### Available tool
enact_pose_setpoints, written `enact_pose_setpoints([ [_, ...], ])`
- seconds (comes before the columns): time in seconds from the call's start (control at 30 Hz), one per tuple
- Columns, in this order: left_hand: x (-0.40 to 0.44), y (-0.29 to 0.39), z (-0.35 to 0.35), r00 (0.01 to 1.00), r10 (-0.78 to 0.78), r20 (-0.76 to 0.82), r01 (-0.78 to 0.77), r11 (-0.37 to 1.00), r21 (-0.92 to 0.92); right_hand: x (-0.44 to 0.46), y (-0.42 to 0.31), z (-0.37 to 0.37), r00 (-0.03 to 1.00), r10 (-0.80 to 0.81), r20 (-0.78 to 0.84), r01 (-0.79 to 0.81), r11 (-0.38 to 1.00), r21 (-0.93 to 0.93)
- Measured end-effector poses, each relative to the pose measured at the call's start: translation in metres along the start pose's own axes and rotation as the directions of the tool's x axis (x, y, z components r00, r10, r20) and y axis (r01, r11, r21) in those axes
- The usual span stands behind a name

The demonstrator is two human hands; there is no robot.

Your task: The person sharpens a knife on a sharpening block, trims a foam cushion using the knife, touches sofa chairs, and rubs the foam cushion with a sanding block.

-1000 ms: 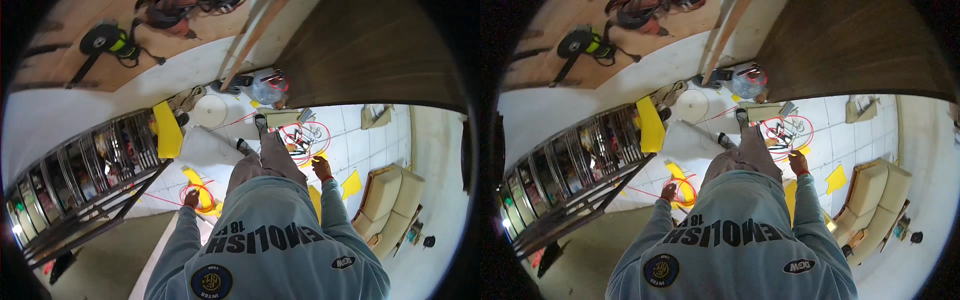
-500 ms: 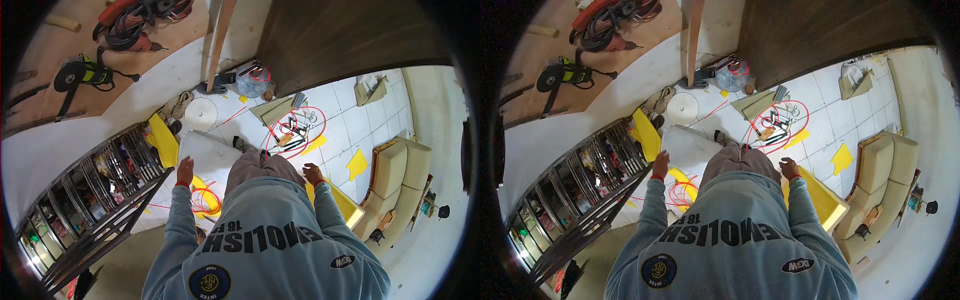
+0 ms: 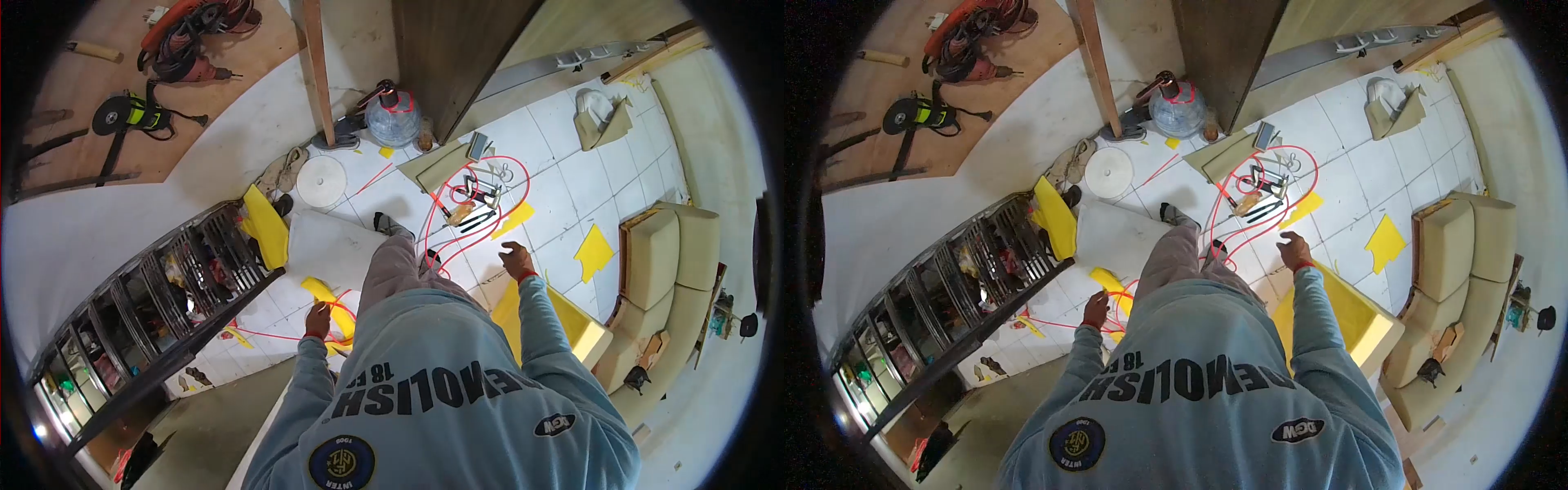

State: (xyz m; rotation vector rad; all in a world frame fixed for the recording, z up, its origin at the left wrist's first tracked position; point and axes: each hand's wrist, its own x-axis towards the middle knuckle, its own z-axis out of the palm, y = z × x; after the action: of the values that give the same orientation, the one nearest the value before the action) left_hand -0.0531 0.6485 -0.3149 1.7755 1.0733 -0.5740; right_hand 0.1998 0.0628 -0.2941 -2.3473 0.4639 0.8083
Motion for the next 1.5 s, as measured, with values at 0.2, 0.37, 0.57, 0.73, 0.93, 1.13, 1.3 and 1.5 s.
enact_pose_setpoints([
  [0.2,-0.045,0.006,0.047,0.963,0.234,0.132,-0.253,0.955,0.155,-0.049,0.130,0.026,0.985,0.129,0.115,-0.167,0.886,0.433],
  [0.37,-0.060,-0.005,0.046,0.982,0.100,0.162,-0.150,0.930,0.335,-0.100,0.169,0.040,0.947,0.291,0.138,-0.322,0.854,0.409],
  [0.57,-0.035,-0.007,0.028,0.996,0.042,0.073,-0.058,0.969,0.241,-0.120,0.187,0.044,0.938,0.318,0.136,-0.343,0.809,0.478],
  [0.73,-0.039,0.053,0.026,0.952,0.306,-0.023,-0.297,0.936,0.188,-0.111,0.175,0.030,0.953,0.268,0.142,-0.301,0.898,0.321],
  [0.93,-0.098,0.044,0.031,0.903,0.416,-0.109,-0.407,0.909,0.095,-0.051,0.138,0.022,0.981,0.181,0.074,-0.196,0.899,0.392],
  [1.13,-0.139,-0.164,0.025,0.940,0.336,0.059,-0.302,0.741,0.600,-0.037,-0.013,0.014,0.951,-0.301,0.064,0.304,0.952,-0.036],
  [1.3,-0.208,-0.238,0.023,0.963,-0.244,0.118,0.175,0.893,0.415,-0.172,-0.263,-0.020,0.566,-0.768,0.300,0.487,0.605,0.630],
  [1.5,-0.074,-0.242,-0.013,0.847,0.240,0.474,-0.506,0.636,0.582,-0.380,-0.405,-0.068,-0.523,-0.852,-0.020,-0.199,0.100,0.975],
])
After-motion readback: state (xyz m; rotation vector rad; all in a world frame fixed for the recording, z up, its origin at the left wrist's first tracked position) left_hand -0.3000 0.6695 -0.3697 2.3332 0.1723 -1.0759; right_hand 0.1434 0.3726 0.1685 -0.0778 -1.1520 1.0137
